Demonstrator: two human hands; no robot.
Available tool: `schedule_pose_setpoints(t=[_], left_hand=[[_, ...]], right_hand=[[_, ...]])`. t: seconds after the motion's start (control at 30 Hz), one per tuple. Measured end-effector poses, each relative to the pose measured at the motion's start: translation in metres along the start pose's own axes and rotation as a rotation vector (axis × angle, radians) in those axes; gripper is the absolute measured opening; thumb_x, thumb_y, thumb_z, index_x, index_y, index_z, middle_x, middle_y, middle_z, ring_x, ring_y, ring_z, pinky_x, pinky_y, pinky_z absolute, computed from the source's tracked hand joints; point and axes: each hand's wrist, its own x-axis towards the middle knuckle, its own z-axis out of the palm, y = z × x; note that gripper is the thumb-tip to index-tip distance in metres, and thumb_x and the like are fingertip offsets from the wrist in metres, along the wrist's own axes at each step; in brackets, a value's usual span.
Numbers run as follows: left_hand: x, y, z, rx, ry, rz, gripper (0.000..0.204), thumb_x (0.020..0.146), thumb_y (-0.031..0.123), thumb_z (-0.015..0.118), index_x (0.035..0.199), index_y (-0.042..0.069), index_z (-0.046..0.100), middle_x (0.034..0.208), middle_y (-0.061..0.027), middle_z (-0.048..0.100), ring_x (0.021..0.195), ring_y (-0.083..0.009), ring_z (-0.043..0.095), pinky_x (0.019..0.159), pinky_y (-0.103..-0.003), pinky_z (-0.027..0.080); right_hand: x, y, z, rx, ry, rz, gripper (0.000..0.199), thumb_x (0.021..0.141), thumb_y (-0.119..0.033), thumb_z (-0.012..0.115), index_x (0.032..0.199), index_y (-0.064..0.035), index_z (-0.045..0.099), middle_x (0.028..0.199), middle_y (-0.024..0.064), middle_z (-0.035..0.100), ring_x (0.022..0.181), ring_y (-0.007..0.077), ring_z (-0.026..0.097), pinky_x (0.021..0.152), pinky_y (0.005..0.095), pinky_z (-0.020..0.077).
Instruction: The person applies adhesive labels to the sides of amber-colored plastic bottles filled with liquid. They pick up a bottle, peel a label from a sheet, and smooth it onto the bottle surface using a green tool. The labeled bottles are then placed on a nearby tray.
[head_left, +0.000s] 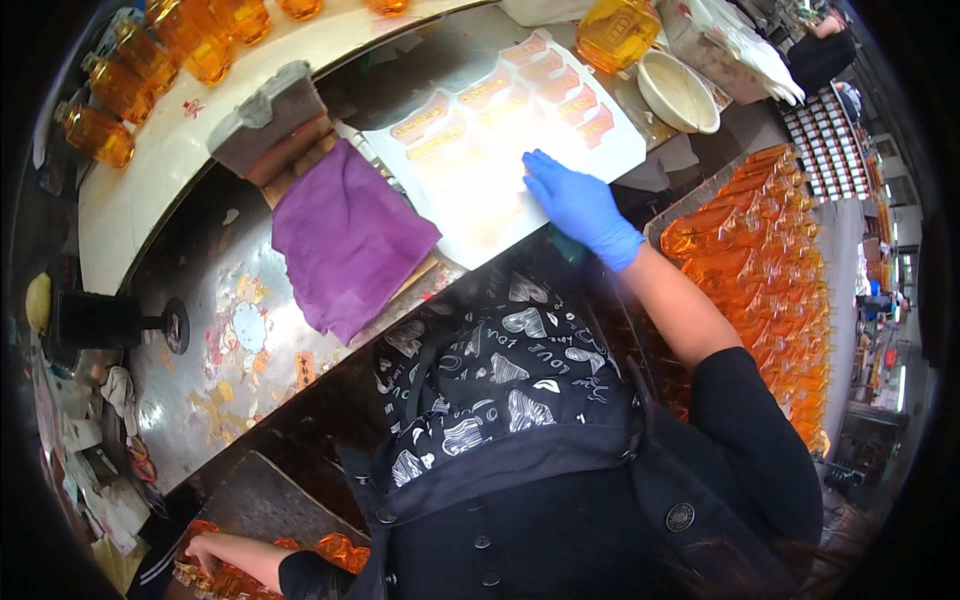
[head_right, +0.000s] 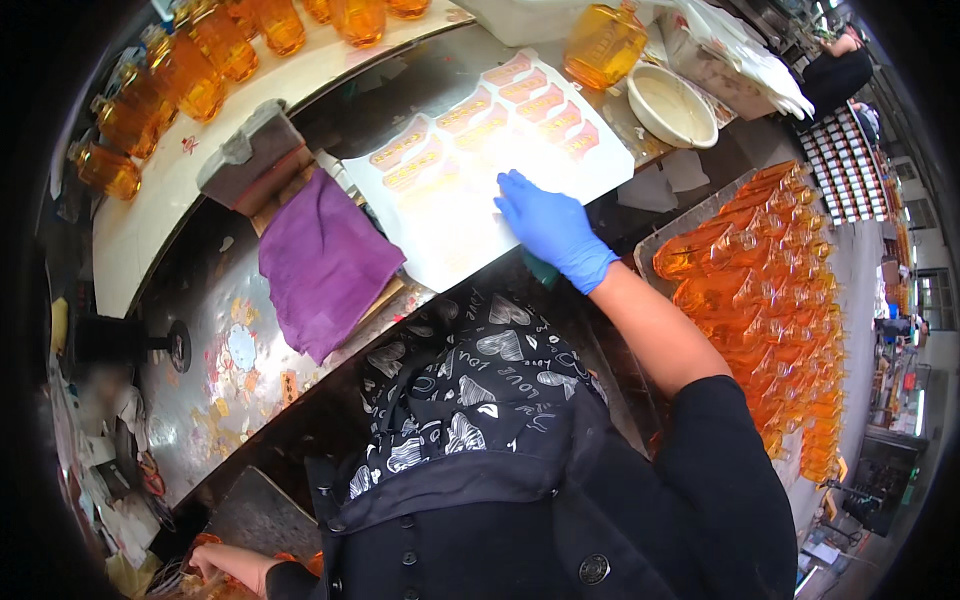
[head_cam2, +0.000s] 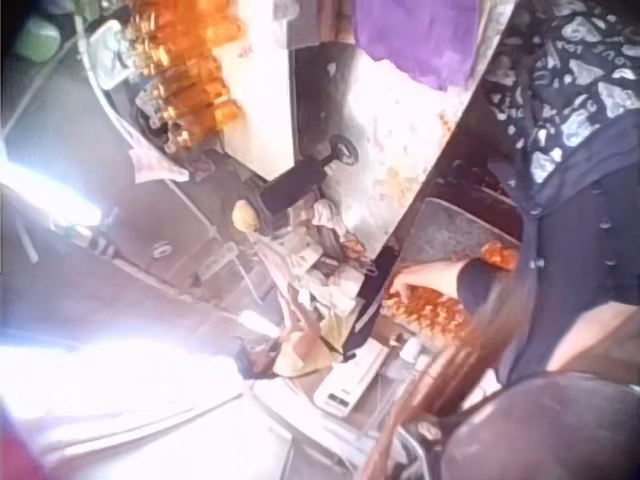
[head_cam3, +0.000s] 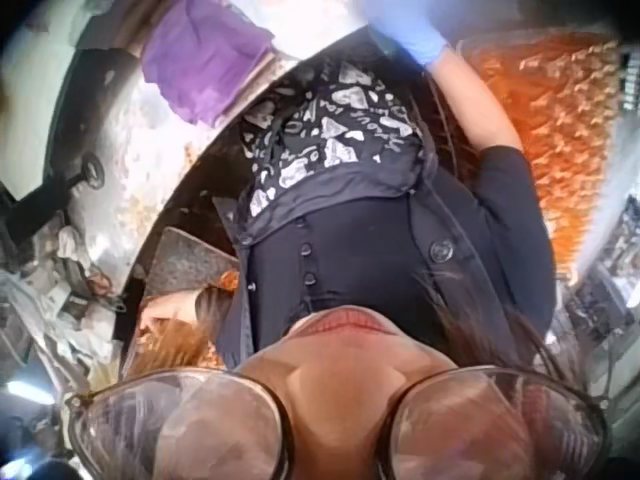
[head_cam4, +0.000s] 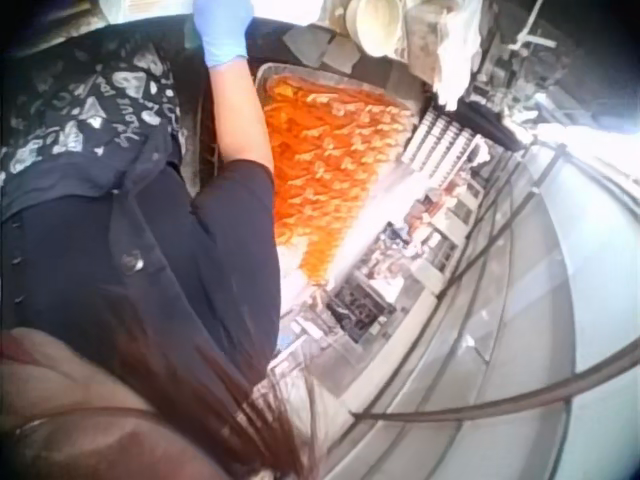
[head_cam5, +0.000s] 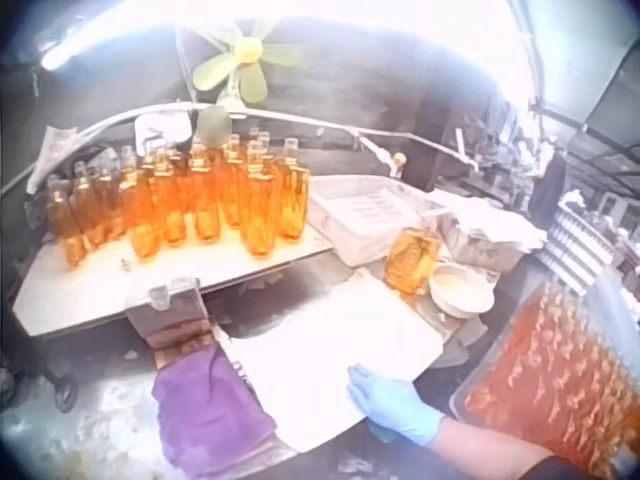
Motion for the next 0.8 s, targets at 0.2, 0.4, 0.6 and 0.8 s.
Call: schedule_pose_setpoints(t=[0.2,0.4,0.6,0.8], left_hand=[[-0.02,0.096,-0.003,-0.34,-0.083,0.052,0.061,0.084,0.019,0.072,0.132,-0.003,0.041,0.131,-0.022,0.049,0.119,-0.0302,0.05,0.1,-0.043,0.043],[-0.088,0.192,-0.01,-0.656,-0.407,0.098,0.056,0.084,0.019,0.073,0.127,-0.006,0.048,0.127,-0.0207,0.055,0.115,-0.0279,0.055,0.098,-0.042,0.046],[-0.188,0.24,-0.026,-0.782,-1.118,-0.035,0.049,0.095,0.031,0.058,0.13,-0.002,0.049,0.128,-0.0159,0.056,0.116,-0.0271,0.054,0.102,-0.042,0.041],[-0.312,0.278,-0.038,-0.709,-1.562,-0.17,0.047,0.099,0.034,0.049,0.132,0.0,0.048,0.128,-0.0151,0.056,0.115,-0.0234,0.055,0.099,-0.037,0.041]], right_hand=[[-0.053,0.028,-0.02,0.248,-0.002,-0.148,0.035,0.091,-0.023,0.06,0.125,-0.0126,0.061,0.129,0.0086,0.058,0.108,0.0249,0.062,0.091,0.0332,0.0515],[-0.006,0.012,-0.013,0.09,0.116,-0.049,0.034,0.093,-0.028,0.055,0.122,-0.0105,0.062,0.127,0.0092,0.059,0.102,0.0258,0.065,0.085,0.0339,0.0536],[-0.029,0.042,-0.007,0.251,0.04,-0.189,0.033,0.094,-0.029,0.054,0.122,-0.016,0.063,0.125,0.0081,0.06,0.1,0.0246,0.065,0.084,0.0338,0.0538],[-0.013,0.045,-0.008,0.191,0.095,-0.177,0.039,0.093,-0.034,0.053,0.127,-0.0144,0.058,0.128,0.0088,0.059,0.093,0.0276,0.066,0.079,0.0352,0.0541]])
